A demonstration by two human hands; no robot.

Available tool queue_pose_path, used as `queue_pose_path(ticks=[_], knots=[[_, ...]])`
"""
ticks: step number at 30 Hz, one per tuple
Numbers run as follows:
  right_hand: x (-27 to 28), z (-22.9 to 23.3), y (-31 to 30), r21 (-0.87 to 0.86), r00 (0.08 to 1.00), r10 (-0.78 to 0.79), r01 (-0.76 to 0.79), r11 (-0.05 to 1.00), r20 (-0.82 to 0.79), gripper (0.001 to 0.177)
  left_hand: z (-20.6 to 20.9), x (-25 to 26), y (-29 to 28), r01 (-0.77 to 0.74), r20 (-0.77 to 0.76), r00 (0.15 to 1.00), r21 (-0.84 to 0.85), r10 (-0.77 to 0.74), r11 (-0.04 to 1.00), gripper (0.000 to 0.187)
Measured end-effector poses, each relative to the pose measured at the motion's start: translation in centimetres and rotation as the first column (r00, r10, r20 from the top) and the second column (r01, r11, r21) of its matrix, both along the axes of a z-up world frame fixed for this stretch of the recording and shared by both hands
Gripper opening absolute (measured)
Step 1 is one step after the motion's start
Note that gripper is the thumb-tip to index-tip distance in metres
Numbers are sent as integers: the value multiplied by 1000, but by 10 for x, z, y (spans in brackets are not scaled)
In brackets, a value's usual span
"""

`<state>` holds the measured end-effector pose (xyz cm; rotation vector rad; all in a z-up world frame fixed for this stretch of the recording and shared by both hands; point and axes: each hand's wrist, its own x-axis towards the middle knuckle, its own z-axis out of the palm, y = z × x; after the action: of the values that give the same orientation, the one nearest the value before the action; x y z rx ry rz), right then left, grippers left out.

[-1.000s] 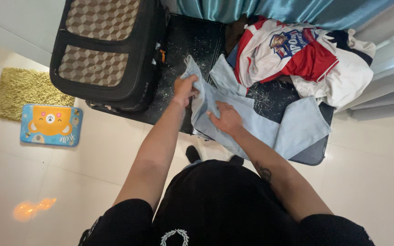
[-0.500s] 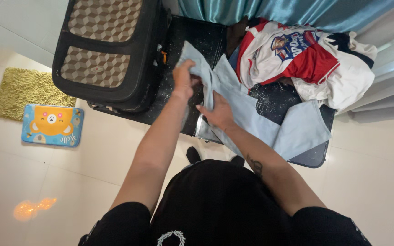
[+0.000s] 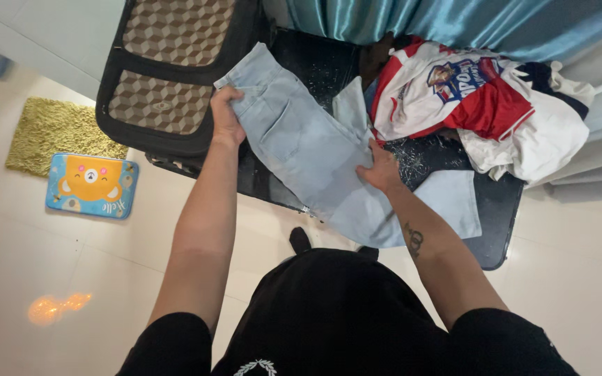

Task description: The person folds a pair of blue jeans and a red and white shirt by hand on a dark table next to a suitcase.

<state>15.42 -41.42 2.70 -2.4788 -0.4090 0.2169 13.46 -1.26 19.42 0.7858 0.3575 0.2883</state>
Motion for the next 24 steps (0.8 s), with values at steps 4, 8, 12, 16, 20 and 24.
queue_pose_path(ticks=[4,8,12,16,20,24], knots=[[3,9,15,-75,991,98,-104,992,-86,96,19,-6,12,103,7,995,-66,-103,992,24],[1,0,27,-66,987,151,-147,987,53,85,20,-3,29,53,-39,998,-17,-53,998,23],[-6,1,35,-200,975,220,-219,955,-18,74,20,10,49,16,99,995,-64,-9,998,11],[-16,-1,38,-239,957,291,-282,929,-1,55,36,11,58,-7,114,993,-44,12,999,15],[-21,-13,41,-165,951,290,-270,949,109,46,65,10,57,12,116,993,-73,-4,997,16],[-20,-23,44,30,956,185,-197,980,226,44,99,9,56,-67,74,995,-76,73,995,24]])
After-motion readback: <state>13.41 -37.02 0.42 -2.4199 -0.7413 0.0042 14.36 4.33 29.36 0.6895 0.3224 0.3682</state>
